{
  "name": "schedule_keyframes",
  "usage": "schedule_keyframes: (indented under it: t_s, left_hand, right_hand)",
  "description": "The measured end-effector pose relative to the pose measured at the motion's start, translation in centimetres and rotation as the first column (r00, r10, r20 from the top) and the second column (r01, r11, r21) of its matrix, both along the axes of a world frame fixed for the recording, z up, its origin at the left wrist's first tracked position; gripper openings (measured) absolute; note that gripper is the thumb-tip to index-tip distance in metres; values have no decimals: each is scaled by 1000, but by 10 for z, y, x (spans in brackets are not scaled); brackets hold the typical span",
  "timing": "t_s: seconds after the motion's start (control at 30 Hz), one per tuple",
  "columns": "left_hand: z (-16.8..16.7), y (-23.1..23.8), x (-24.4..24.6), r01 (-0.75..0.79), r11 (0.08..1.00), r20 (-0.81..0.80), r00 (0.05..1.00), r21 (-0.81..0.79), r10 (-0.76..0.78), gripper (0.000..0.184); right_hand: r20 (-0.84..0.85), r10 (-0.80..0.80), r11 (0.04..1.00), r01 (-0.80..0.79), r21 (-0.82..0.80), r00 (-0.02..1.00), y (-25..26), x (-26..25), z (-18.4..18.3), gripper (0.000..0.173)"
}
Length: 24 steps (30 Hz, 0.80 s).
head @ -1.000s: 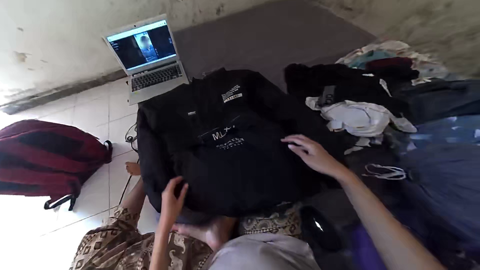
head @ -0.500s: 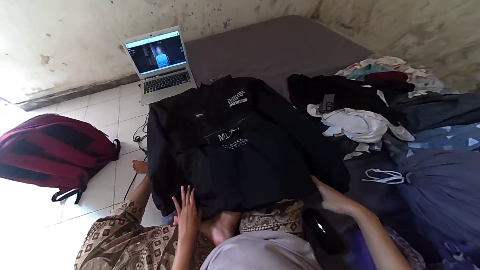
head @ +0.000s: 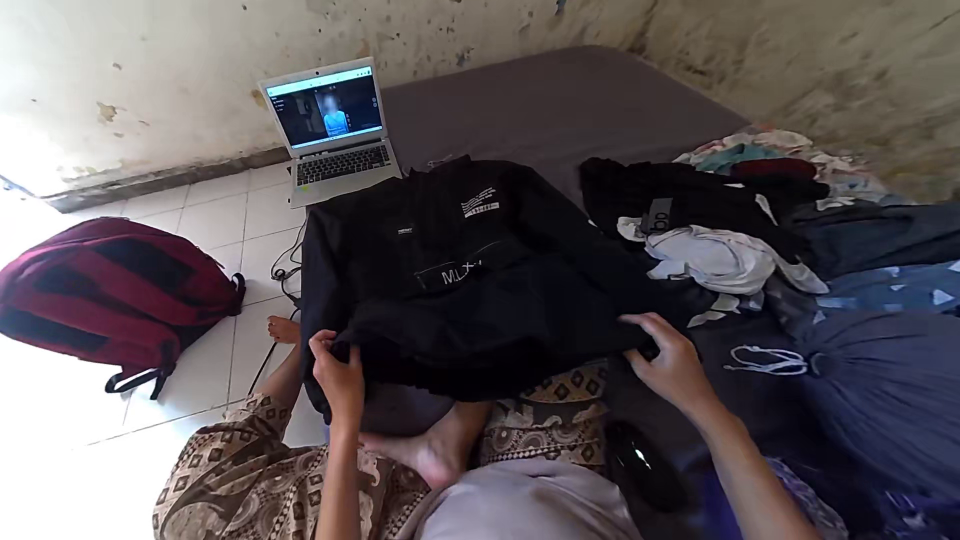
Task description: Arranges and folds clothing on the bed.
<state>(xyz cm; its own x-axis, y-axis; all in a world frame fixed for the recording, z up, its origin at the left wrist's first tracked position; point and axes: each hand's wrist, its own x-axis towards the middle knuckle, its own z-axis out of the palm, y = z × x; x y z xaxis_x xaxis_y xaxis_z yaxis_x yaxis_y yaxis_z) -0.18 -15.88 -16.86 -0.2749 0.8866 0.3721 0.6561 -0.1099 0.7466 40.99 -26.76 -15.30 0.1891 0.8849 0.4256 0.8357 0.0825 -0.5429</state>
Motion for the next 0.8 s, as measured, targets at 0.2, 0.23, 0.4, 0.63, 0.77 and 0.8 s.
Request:
schedule_keyframes:
  t_s: [0.2, 0.23, 0.4, 0.63, 0.77, 0.8]
  left_hand:
    - [34, 3, -49, 191, 945, -157, 958, -266, -238, 47]
    - [40, 3, -57, 178, 948, -156, 962, -264, -223, 47]
    - [77, 8, -93, 165, 979, -227, 955, -123, -190, 35]
    - [99, -8, -133, 259, 948, -251, 920, -186, -301, 25]
    - [109, -38, -131, 404, 799, -176, 836, -445, -520, 31]
    - [104, -43, -129, 431, 764, -163, 812, -481, -560, 31]
  right_hand:
    - [43, -102, 987, 96, 128, 994, 24, 7, 48, 30]
    - [45, -99, 986, 92, 142, 994, 28, 10, 55, 27]
    - [71, -59, 983, 46, 177, 996, 42, 16, 100, 22]
    - [148, 76, 988, -94, 121, 986, 16, 37, 145, 13]
    - [30, 197, 979, -195, -58, 980, -27, 50, 126, 14]
    - [-56, 189, 974, -194, -113, 980, -37, 52, 117, 14]
